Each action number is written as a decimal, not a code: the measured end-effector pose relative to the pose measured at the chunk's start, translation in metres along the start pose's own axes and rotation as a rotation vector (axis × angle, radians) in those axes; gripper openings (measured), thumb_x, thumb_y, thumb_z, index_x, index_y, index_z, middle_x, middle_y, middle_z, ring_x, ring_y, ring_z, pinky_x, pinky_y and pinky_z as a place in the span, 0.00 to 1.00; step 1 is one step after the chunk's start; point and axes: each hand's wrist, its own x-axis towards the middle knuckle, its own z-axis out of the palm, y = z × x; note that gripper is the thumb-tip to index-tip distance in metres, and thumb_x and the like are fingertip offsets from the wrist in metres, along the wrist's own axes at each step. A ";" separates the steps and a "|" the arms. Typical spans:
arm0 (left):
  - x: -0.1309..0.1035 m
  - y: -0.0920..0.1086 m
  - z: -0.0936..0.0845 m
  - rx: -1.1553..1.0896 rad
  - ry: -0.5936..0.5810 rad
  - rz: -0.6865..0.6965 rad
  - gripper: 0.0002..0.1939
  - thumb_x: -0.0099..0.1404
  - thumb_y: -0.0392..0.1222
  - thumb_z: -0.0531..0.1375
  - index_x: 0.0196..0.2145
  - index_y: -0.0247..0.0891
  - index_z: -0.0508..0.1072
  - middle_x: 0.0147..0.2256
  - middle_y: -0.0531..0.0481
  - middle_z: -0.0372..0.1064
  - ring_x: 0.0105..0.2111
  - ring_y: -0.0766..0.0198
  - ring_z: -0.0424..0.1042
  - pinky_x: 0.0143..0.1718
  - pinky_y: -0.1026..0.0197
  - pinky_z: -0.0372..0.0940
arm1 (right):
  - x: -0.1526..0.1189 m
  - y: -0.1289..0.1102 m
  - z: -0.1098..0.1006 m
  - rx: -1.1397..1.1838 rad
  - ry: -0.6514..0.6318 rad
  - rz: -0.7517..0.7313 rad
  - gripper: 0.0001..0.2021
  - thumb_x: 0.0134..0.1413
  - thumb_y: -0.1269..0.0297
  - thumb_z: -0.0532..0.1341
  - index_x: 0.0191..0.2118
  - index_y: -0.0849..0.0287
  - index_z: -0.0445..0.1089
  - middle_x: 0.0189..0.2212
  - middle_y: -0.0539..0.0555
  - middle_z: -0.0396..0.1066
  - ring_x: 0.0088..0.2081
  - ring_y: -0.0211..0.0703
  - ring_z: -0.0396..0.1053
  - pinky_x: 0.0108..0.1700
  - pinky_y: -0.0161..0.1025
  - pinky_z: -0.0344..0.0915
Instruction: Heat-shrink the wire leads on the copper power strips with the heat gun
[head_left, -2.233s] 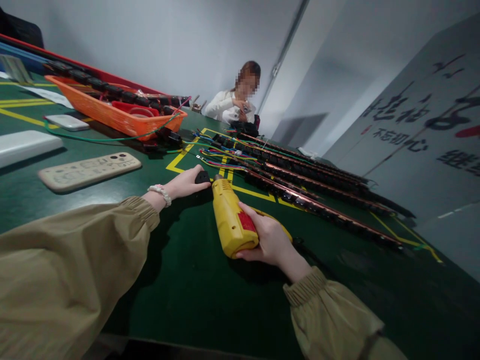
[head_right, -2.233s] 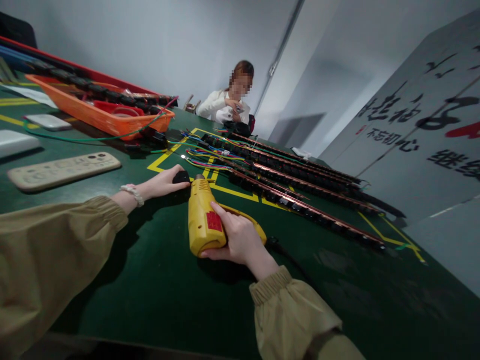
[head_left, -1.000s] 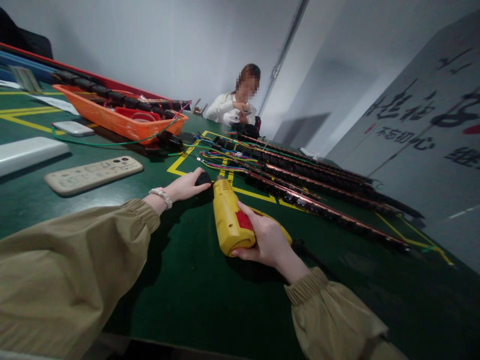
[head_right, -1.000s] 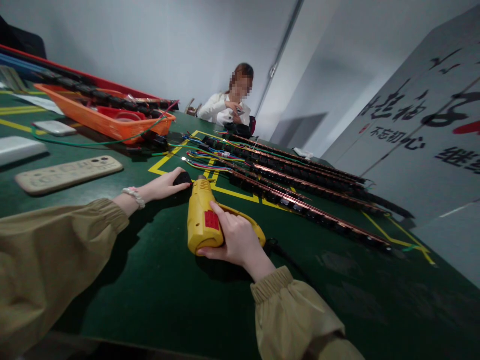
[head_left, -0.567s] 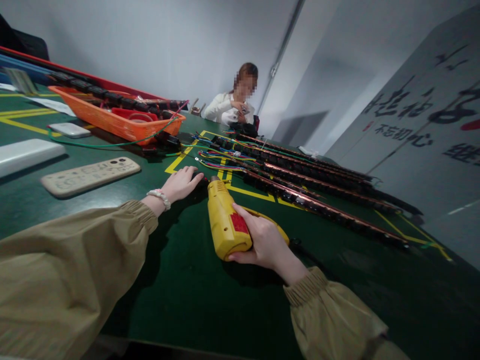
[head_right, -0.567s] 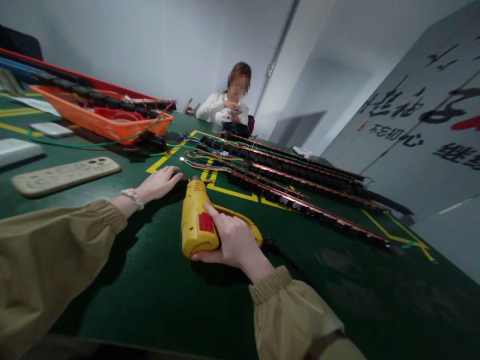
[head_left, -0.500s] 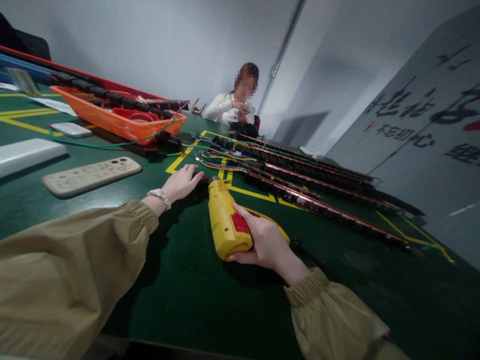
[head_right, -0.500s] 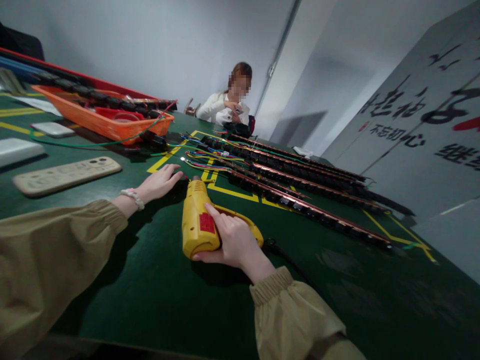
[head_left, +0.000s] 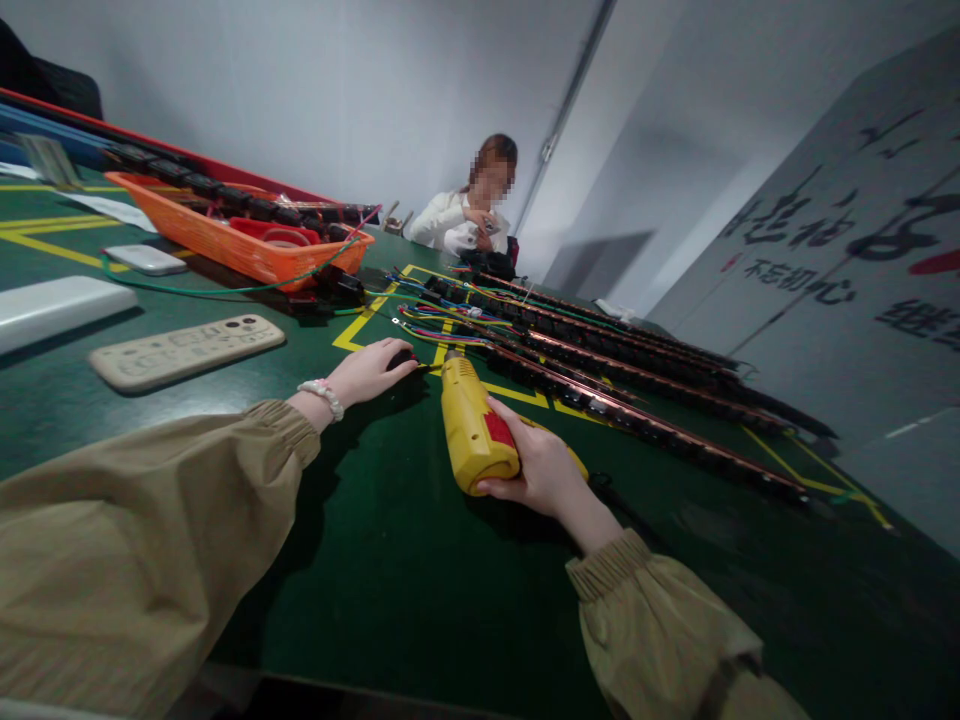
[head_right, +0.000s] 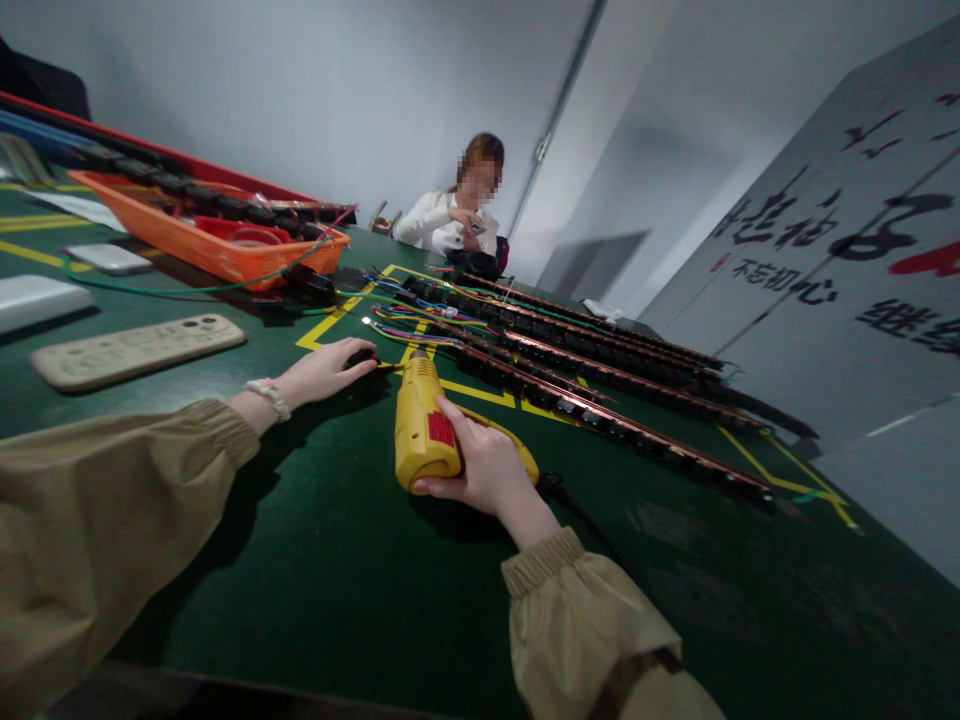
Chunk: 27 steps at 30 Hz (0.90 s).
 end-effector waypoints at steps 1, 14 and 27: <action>0.000 0.001 -0.001 0.006 -0.003 -0.012 0.27 0.66 0.58 0.44 0.51 0.38 0.66 0.49 0.45 0.65 0.48 0.57 0.65 0.47 0.58 0.59 | 0.000 0.001 -0.001 -0.009 -0.002 0.014 0.48 0.42 0.39 0.61 0.65 0.58 0.45 0.49 0.59 0.66 0.46 0.53 0.67 0.47 0.45 0.62; 0.002 -0.004 -0.003 -0.023 0.008 -0.214 0.30 0.66 0.60 0.38 0.38 0.40 0.72 0.37 0.44 0.71 0.37 0.56 0.69 0.32 0.60 0.58 | -0.003 0.002 0.003 -0.062 0.030 0.024 0.47 0.43 0.39 0.61 0.65 0.59 0.45 0.47 0.60 0.67 0.44 0.53 0.68 0.45 0.46 0.62; 0.001 -0.003 0.002 0.104 0.044 -0.098 0.26 0.65 0.59 0.45 0.50 0.37 0.62 0.42 0.43 0.68 0.42 0.54 0.68 0.39 0.57 0.60 | -0.008 -0.023 0.005 0.055 0.043 -0.166 0.51 0.41 0.32 0.57 0.64 0.64 0.47 0.49 0.62 0.66 0.44 0.50 0.68 0.46 0.45 0.62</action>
